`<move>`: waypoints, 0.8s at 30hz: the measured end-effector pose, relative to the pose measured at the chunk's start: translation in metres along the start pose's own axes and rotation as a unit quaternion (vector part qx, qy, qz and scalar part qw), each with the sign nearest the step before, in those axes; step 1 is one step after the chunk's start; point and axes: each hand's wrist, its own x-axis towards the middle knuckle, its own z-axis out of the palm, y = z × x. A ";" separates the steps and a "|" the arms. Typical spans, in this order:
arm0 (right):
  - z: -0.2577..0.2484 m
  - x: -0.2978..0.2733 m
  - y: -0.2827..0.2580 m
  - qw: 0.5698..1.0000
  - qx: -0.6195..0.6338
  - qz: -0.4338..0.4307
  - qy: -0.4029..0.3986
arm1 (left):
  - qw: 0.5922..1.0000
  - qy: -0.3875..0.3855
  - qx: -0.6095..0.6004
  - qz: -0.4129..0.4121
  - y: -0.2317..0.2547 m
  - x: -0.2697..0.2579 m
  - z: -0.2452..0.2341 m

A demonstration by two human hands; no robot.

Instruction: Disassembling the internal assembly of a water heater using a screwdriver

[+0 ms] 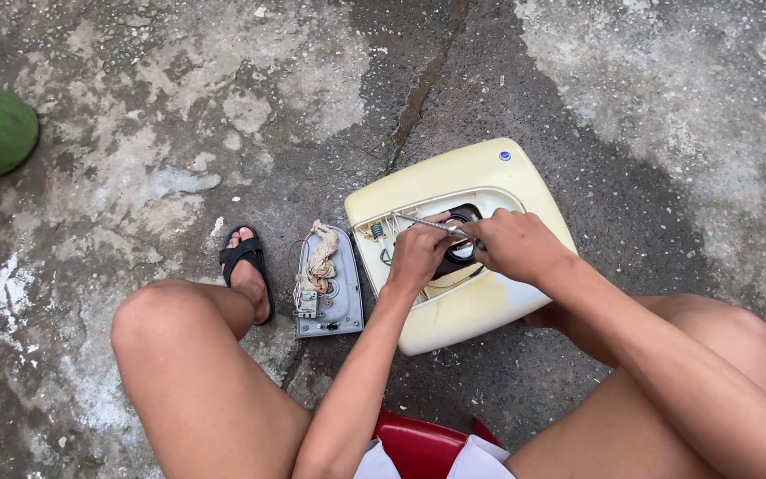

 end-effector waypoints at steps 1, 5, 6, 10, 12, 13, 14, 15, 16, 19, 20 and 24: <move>-0.011 -0.003 -0.003 1.000 -0.001 0.002 -0.001 | 1.000 0.000 -0.002 0.001 0.000 0.008 -0.002; -0.044 -0.031 -0.023 0.963 0.252 0.093 -0.009 | 1.000 -0.019 0.007 0.008 0.008 0.020 -0.011; -0.053 -0.038 -0.027 0.928 0.355 0.116 -0.010 | 1.000 -0.021 -0.004 0.013 0.012 0.025 -0.015; -0.048 -0.043 -0.032 0.874 0.461 0.147 -0.034 | 0.997 -0.079 -0.008 0.021 0.014 0.035 -0.017; -0.049 -0.047 -0.034 0.830 0.533 0.158 -0.049 | 0.995 -0.100 -0.012 0.017 0.013 0.035 -0.018; -0.049 -0.046 -0.033 0.830 0.532 0.159 -0.051 | 0.995 -0.101 -0.012 0.015 0.014 0.035 -0.019; -0.051 -0.044 -0.033 0.828 0.534 0.162 -0.054 | 0.994 -0.105 -0.024 0.007 0.014 0.036 -0.022; -0.052 -0.041 -0.033 0.826 0.536 0.166 -0.058 | 0.993 -0.109 -0.035 -0.001 0.014 0.037 -0.025; -0.053 -0.042 -0.032 0.826 0.536 0.164 -0.060 | 0.994 -0.108 -0.034 -0.003 0.019 0.039 -0.028; -0.052 -0.043 -0.031 0.832 0.522 0.181 -0.049 | 0.993 -0.117 -0.022 0.008 0.027 0.042 -0.033; -0.051 -0.043 -0.030 0.832 0.522 0.179 -0.054 | 0.992 -0.121 -0.020 0.007 0.026 0.043 -0.032; -0.055 -0.044 -0.029 0.834 0.516 0.185 -0.067 | 0.991 -0.129 -0.019 0.007 0.014 0.044 -0.017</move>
